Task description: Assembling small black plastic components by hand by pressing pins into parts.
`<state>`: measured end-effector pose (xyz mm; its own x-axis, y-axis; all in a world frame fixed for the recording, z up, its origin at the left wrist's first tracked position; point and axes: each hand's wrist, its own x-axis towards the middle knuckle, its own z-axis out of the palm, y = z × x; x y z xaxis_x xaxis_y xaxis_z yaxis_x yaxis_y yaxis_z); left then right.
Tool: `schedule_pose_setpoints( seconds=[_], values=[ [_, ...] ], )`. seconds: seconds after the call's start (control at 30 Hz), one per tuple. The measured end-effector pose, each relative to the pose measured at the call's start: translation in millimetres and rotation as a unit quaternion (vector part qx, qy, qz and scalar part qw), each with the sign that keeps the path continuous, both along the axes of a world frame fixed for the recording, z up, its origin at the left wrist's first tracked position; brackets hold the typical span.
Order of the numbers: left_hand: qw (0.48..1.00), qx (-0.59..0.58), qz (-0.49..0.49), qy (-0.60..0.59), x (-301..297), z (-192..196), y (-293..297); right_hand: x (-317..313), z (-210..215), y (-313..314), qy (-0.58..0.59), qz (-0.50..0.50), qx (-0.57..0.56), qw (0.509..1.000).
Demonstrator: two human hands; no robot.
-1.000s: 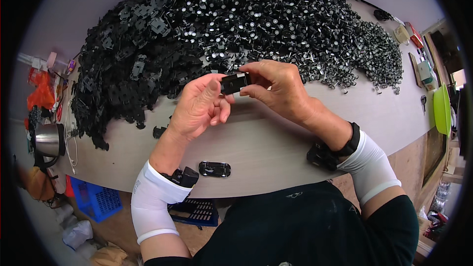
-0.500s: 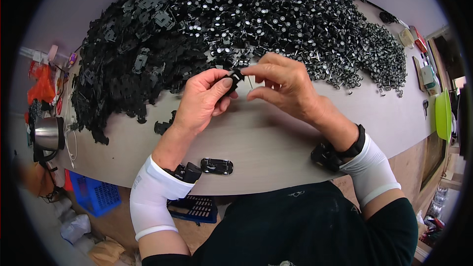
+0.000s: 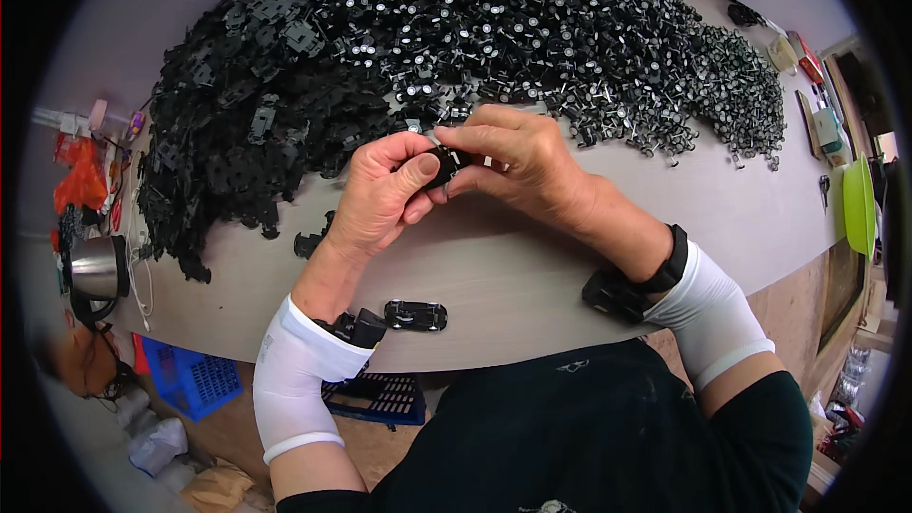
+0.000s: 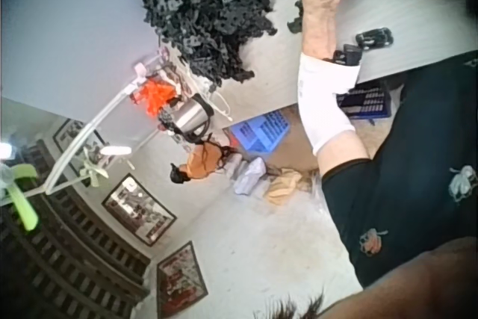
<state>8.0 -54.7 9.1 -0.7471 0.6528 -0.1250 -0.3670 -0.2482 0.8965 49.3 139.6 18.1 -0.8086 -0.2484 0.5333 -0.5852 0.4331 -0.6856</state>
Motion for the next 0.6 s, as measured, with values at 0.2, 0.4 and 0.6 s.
schedule_pose_setpoints(
  seconds=[0.2, 0.4, 0.6],
  values=[
    [0.997, 0.008, -0.004, -0.081, -1, 5, 3, 2, -9, -7, -0.049, -0.078, -0.037, 0.995],
    [0.998, 0.027, 0.045, -0.029, 0, 1, 3, 12, -1, -13, -0.25, -0.07, -0.104, 0.96],
    [0.997, 0.039, 0.06, -0.019, -2, -3, -4, -2, 8, 28, -0.022, -0.135, 0.05, 0.989]
  ],
)
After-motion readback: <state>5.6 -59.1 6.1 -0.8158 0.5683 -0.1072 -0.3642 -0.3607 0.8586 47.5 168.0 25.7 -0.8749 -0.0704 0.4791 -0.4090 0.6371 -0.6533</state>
